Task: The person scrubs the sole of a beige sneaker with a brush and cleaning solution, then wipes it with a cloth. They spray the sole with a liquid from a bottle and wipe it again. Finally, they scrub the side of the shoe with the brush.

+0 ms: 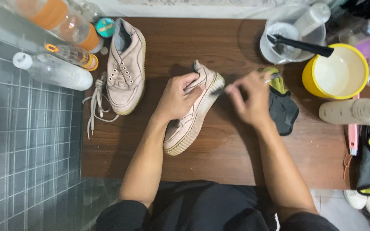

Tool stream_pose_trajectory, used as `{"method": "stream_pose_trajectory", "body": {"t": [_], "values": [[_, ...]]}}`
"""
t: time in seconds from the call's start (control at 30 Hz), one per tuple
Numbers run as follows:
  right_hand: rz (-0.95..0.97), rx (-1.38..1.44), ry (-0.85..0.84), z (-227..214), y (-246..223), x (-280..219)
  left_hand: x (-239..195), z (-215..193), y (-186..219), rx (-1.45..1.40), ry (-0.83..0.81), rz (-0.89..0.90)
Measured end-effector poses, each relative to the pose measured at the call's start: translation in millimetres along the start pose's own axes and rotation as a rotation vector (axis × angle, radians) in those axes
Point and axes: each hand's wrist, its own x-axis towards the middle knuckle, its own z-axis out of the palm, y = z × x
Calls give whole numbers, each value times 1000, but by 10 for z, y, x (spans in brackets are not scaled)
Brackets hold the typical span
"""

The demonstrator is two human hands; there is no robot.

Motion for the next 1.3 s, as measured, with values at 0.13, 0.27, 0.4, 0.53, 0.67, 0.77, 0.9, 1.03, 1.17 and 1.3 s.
{"method": "stream_pose_trajectory", "body": {"t": [0.13,0.27,0.4,0.53,0.67,0.77,0.9,1.03,1.17,1.3], "values": [[-7,40,13,85,-233,-29,-48,139,-15,22,-15,0],[10,71,7,-12,-91,-86,-87,111,-60,85,-19,17],[29,-2,69,94,-31,-120,-68,21,-77,102,-7,208],[66,30,55,83,-38,-137,-60,29,-364,157,10,348],[84,-83,150,98,-90,-131,-51,106,-341,-48,-7,351],[26,108,36,108,-169,-73,40,107,-419,-226,-65,215],[65,-75,96,14,-94,-44,51,70,-380,-292,-87,166],[29,177,-32,208,-414,-97,81,6,-607,-316,-86,124],[95,50,28,-23,-220,-3,69,13,-715,-371,-76,85],[40,43,-2,151,-304,-138,75,36,-801,-366,-56,86]]}}
